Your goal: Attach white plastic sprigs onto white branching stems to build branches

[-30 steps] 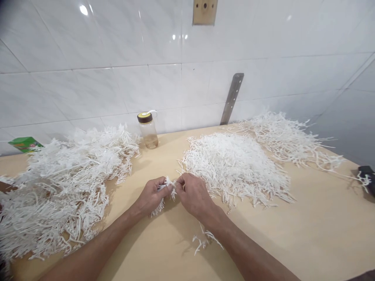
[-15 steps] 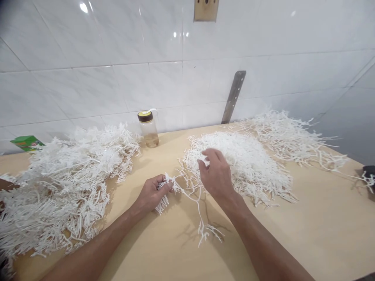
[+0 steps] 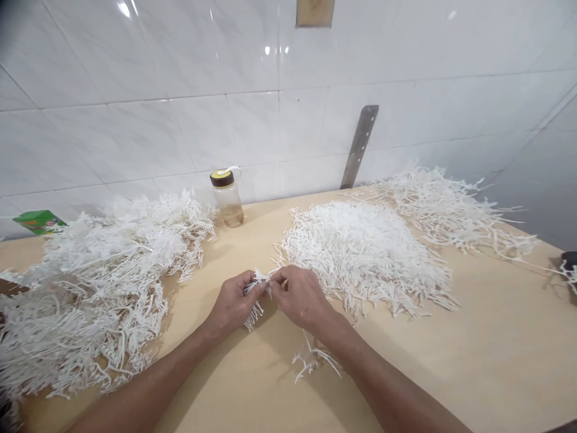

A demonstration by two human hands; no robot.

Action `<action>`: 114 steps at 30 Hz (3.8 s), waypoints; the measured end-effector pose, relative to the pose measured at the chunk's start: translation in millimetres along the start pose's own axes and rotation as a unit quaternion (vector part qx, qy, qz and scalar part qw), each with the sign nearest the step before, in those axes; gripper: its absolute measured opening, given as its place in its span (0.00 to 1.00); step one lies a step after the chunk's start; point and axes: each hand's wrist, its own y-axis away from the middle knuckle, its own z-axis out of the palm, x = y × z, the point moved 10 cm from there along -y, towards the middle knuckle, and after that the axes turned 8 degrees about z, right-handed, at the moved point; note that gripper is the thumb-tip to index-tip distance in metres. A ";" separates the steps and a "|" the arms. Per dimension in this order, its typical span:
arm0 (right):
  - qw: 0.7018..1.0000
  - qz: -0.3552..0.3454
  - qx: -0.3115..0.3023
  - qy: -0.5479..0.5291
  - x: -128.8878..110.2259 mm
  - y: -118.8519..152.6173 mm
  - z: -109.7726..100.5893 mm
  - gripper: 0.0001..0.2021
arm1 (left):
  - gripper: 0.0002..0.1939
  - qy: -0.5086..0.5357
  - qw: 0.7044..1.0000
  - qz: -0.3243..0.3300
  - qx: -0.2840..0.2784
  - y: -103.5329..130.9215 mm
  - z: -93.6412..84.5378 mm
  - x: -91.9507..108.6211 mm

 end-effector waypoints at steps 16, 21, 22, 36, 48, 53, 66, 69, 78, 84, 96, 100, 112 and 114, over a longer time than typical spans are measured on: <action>0.999 0.036 0.025 0.006 3.7 1.4 15.3 0.06 | 0.13 -0.070 0.997 -0.004 0.015 -1.2 -3.2 3.7; 0.988 0.113 -0.042 -0.094 18.0 4.8 19.0 0.11 | 0.13 -0.095 0.995 0.008 0.025 0.1 -5.8 4.2; 0.986 0.120 -0.050 -0.104 19.2 5.5 19.2 0.11 | 0.13 -0.101 0.994 0.010 0.027 -0.1 -6.0 4.6; 0.988 -0.075 0.061 0.117 -8.9 9.8 21.3 0.07 | 0.11 -0.166 0.986 -0.001 -0.003 -3.2 0.5 1.7; 0.981 0.122 0.122 -0.087 53.8 -19.8 -52.8 0.10 | 0.17 0.035 0.999 -0.027 0.018 -2.8 -6.0 -7.8; 0.970 0.035 0.238 -0.045 26.6 -9.6 -85.4 0.20 | 0.17 0.026 0.999 -0.027 0.022 -2.7 -6.0 -8.5; 0.999 0.006 -0.038 -0.025 -3.1 -2.5 7.3 0.12 | 0.17 0.062 0.996 -0.022 0.061 -3.0 -10.4 -4.9; 0.997 0.010 -0.062 -0.054 -3.5 -2.3 8.1 0.14 | 0.18 0.065 0.996 -0.012 0.058 -3.6 -10.2 -4.7; 0.994 0.023 -0.060 -0.094 -3.2 -1.5 12.5 0.09 | 0.16 0.057 0.996 -0.020 0.069 -2.4 -12.0 -4.4; 0.995 0.055 -0.035 -0.074 0.5 0.9 18.4 0.09 | 0.15 -0.017 0.997 0.005 0.071 1.7 -12.6 3.3; 0.995 -0.052 0.075 0.037 -17.4 8.2 11.3 0.09 | 0.15 0.003 0.997 0.041 0.068 -1.7 -13.7 10.5; 0.998 0.021 0.053 -0.004 -2.2 2.6 9.1 0.07 | 0.16 -0.075 0.988 0.107 0.078 4.4 -16.8 35.4; 0.980 0.064 0.019 -0.188 18.2 2.1 -8.1 0.11 | 0.21 0.090 0.994 -0.028 0.058 -1.9 -9.1 -6.7; 0.982 0.046 0.023 -0.180 14.3 1.2 -11.7 0.10 | 0.22 0.094 0.993 -0.029 0.065 -2.9 -11.0 -8.4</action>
